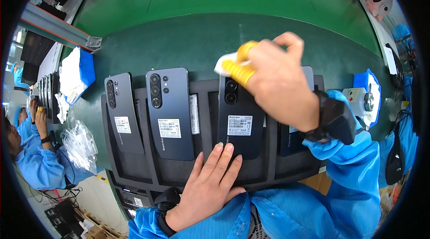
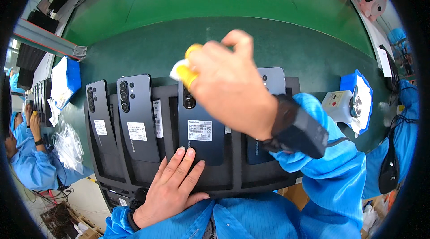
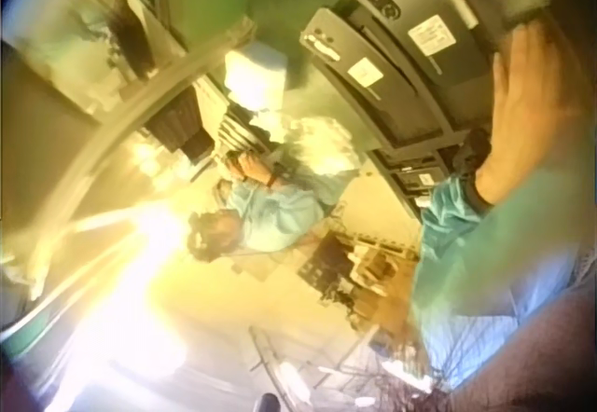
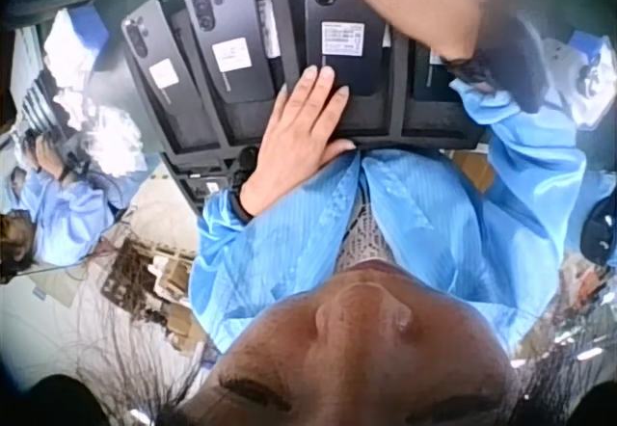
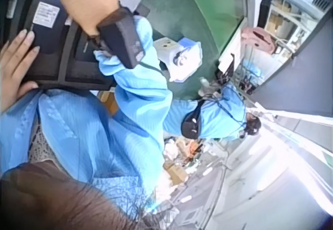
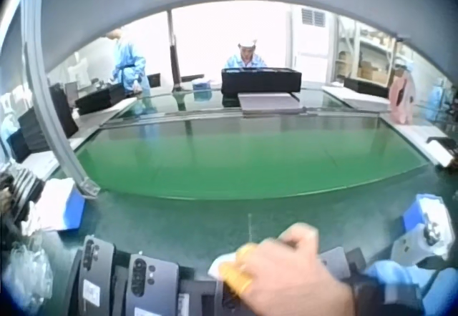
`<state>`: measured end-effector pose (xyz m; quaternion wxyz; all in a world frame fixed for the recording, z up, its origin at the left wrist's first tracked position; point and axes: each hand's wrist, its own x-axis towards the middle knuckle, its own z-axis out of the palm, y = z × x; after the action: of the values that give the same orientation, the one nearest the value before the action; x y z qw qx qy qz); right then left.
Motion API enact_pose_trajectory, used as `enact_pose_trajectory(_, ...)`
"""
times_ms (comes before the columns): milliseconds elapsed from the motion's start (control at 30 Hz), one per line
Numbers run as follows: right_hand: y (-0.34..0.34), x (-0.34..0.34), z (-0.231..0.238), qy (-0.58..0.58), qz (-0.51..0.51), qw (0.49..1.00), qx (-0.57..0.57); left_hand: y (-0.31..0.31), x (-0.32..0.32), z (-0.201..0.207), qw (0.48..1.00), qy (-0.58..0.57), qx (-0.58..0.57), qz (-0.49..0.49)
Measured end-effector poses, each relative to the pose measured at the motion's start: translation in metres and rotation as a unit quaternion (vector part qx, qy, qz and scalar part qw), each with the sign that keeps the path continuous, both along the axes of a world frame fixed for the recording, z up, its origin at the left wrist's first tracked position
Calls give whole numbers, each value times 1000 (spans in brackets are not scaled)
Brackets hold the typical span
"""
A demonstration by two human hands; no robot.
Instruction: Cleaning and inspecting the camera lenses of several mobile phones on an assembly line.
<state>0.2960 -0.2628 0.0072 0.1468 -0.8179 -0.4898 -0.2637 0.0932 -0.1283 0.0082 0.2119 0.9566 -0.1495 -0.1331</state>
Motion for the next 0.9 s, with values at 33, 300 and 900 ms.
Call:
enact_pose_trajectory(33,0,-6,-5,-5,-3,999,-47,0,0,0,1000,0,3,-3)
enact_pose_trajectory(300,-11,-29,3,86,-124,982,-111,1,3,1,1000,4,-2,-5)
enact_pose_trajectory(900,4,8,-5,178,40,983,20,2,2,2,1000,15,-3,-2)
